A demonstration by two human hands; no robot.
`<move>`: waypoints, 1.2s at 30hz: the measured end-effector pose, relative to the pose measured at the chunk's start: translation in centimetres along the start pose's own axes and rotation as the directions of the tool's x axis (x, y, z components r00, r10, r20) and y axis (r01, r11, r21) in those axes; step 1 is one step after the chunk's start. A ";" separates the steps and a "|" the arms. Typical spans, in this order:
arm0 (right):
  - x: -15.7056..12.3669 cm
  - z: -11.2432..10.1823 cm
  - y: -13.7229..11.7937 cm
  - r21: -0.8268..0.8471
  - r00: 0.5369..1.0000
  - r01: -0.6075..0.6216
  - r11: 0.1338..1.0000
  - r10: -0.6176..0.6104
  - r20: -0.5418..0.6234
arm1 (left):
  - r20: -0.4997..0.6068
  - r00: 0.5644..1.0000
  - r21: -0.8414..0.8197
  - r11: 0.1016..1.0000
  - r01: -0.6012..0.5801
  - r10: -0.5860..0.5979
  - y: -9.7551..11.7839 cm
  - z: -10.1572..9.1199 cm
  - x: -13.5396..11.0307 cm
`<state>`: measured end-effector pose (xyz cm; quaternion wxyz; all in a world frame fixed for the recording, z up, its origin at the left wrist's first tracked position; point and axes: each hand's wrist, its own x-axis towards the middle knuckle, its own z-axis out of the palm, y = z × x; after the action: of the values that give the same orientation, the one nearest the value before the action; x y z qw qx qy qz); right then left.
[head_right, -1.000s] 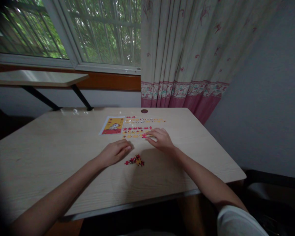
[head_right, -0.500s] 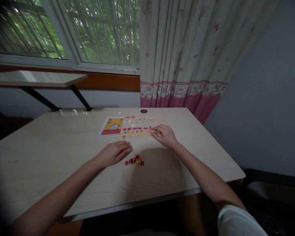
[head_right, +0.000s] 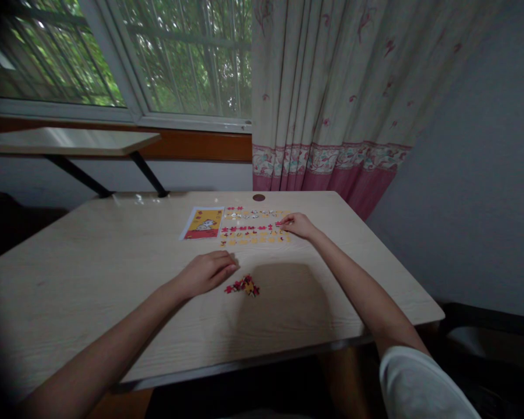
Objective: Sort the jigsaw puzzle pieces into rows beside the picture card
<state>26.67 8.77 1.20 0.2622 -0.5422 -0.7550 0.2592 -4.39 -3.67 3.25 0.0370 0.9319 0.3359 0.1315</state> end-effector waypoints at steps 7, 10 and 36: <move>0.3 -0.3 -0.3 0.039 0.997 -0.038 0.999 0.035 0.069 | 0.005 1.000 -0.008 1.000 0.000 0.000 0.0 0.1 0.0; 0.5 -0.2 -0.4 0.055 0.995 -0.078 0.995 0.074 0.072 | 0.014 1.000 -0.002 1.000 0.003 -0.003 0.0 0.0 0.0; -4.4 1.3 -5.8 -0.292 0.940 0.301 0.908 -0.334 -0.069 | 0.010 0.998 -0.187 0.981 -0.052 0.055 1.9 -0.2 0.3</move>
<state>22.99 2.85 3.67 0.2663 -0.4577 -0.8452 0.0723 -3.04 -5.00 3.78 0.1230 0.9341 0.2966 0.1562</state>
